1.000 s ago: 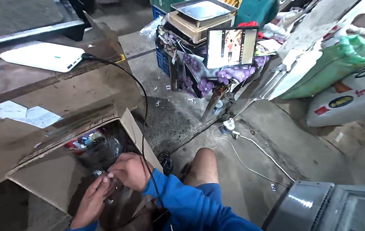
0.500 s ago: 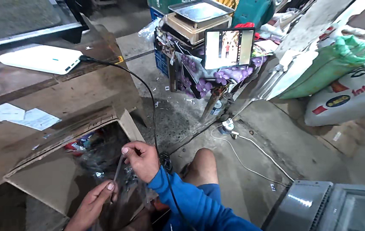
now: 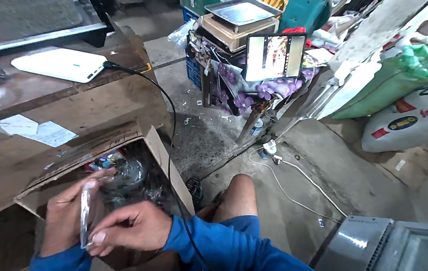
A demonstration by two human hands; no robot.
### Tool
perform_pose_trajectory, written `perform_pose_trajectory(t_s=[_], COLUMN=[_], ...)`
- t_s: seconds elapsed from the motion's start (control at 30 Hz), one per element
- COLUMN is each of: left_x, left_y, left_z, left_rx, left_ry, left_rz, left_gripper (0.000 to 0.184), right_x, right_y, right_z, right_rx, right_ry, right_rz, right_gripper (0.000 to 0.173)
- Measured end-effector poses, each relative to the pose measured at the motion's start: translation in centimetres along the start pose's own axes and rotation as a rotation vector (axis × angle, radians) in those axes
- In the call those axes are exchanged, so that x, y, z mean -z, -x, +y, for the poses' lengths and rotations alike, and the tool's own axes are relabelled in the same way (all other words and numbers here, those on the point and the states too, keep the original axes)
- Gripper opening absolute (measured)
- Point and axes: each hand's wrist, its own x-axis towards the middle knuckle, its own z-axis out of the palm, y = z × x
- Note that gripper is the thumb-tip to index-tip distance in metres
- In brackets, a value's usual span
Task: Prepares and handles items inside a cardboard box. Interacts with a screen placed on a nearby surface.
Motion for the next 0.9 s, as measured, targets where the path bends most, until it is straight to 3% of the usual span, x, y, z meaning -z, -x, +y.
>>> perform_pose_trajectory(t_s=[0.07,0.13,0.23,0.43,0.63,0.73,0.9], left_x=[0.1,0.4,0.3,-1.5,-2.7,-2.8,-2.6], left_y=[-0.8,-0.5,0.7,1.7,2.1,2.2,2.0], left_z=[0.4,0.6,0.4,-0.1,-0.8,-1.0,-1.0], left_rx=[0.002,0.016,0.061,0.209,0.207,0.197,0.142], left_ry=[0.336,0.416,0.287,-0.009,-0.067,-0.137,-0.254], left_rz=[-0.063,-0.179,-0.249,-0.002,0.035,0.092,0.148], left_gripper=[0.031,0.031,0.028,0.025,0.018,0.017,0.027], right_x=[-0.2,0.3,2.3,3.7,3.7,3.6,2.6], right_y=[-0.3,-0.7,-1.4,-1.9,-1.6,-1.6,-1.5], right_z=[2.1,3.5,3.6,2.8,3.1,2.5,3.0], right_rx=[-0.166,-0.282,-0.269,-0.014,0.045,0.050,0.048], right_ry=[-0.048,-0.140,-0.153,0.154,0.241,0.318,0.420], right_rz=[0.028,0.179,0.329,0.407,0.496,0.480,0.404], right_gripper=[0.021,0.022,0.023,0.018,0.020,0.026,0.054])
